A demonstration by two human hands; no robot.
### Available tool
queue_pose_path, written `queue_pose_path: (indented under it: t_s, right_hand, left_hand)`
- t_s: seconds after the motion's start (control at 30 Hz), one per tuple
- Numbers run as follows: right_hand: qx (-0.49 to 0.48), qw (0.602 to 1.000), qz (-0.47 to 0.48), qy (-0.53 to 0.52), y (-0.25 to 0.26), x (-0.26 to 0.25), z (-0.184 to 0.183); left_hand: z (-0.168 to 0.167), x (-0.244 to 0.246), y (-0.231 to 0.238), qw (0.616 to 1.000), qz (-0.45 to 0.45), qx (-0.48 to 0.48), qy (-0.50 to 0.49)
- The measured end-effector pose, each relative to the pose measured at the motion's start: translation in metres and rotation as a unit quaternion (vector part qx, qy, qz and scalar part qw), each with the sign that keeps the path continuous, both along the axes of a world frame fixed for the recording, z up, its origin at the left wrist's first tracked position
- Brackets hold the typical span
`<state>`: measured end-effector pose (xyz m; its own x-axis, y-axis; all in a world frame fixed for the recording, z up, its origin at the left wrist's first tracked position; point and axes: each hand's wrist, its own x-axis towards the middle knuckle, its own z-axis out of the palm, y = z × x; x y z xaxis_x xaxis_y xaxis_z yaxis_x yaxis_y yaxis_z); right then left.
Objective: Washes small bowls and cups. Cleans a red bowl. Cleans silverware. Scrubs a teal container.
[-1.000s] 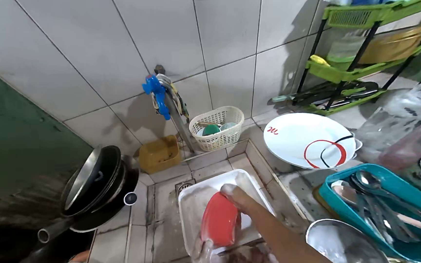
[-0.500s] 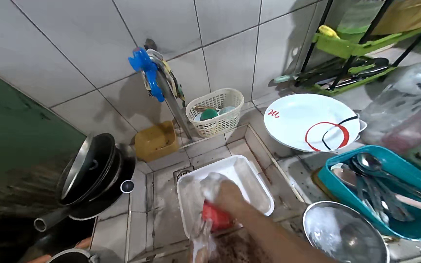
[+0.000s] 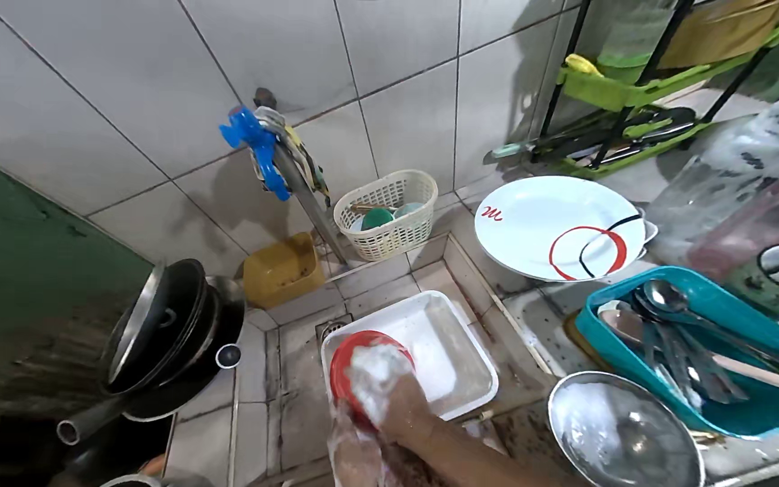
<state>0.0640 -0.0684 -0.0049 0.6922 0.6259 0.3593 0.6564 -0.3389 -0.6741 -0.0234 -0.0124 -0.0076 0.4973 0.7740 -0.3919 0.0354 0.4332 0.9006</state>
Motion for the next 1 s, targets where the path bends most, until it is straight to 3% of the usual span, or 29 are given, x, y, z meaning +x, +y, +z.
queue_pose_path:
  t_s: [0.1, 0.23, 0.33, 0.37, 0.43, 0.5, 0.53, 0.6, 0.67, 0.73, 0.8, 0.9, 1.0]
  right_hand:
    - [-0.112, 0.984, 0.137, 0.026, -0.004, 0.016, 0.027]
    - [-0.073, 0.991, 0.080, 0.083, -0.007, 0.074, 0.042]
    - [0.011, 0.951, 0.120, 0.285, -0.008, 0.110, 0.038]
    - [0.018, 0.946, 0.146, 0.289, -0.010, 0.114, 0.044]
    - [0.046, 0.971, 0.146, 0.182, -0.012, 0.110, 0.060]
    - [0.057, 0.988, 0.080, 0.121, -0.011, 0.092, 0.081]
    - [0.013, 0.994, 0.053, 0.093, -0.011, 0.080, 0.096]
    - [-0.074, 0.996, 0.049, 0.018, -0.016, 0.051, 0.118]
    - [-0.018, 0.984, 0.090, -0.150, -0.022, 0.030, 0.105]
    - [0.015, 0.965, 0.140, -0.220, -0.027, 0.019, 0.088]
    - [-0.054, 0.973, 0.179, -0.134, -0.033, 0.018, 0.092]
    - [-0.148, 0.956, 0.198, 0.159, -0.020, 0.043, 0.120]
    - [-0.203, 0.952, 0.218, 0.074, 0.002, 0.053, 0.120]
  left_hand:
    - [0.001, -0.007, -0.002, 0.997, 0.000, -0.057, -0.058]
    - [0.015, -0.010, -0.003, 0.994, -0.040, -0.011, -0.097]
    - [0.026, -0.014, -0.003, 0.992, -0.019, -0.003, -0.126]
    - [0.030, -0.013, 0.001, 0.991, -0.016, -0.001, -0.131]
    - [0.032, -0.013, 0.012, 0.993, -0.034, 0.038, -0.110]
    - [0.033, -0.013, 0.021, 0.987, -0.097, 0.121, -0.046]
    - [0.039, -0.008, 0.023, 0.988, -0.110, 0.108, -0.028]
    - [0.059, 0.008, 0.024, 0.992, -0.084, -0.057, -0.072]
    - [0.076, 0.008, 0.022, 0.977, -0.100, -0.150, -0.110]
    - [0.075, -0.003, 0.018, 0.977, -0.126, -0.111, -0.133]
    - [0.068, -0.005, 0.016, 0.984, -0.092, -0.078, -0.130]
    - [0.068, 0.010, 0.013, 0.992, 0.017, -0.080, -0.091]
    - [0.059, 0.014, 0.009, 0.992, 0.001, 0.026, -0.120]
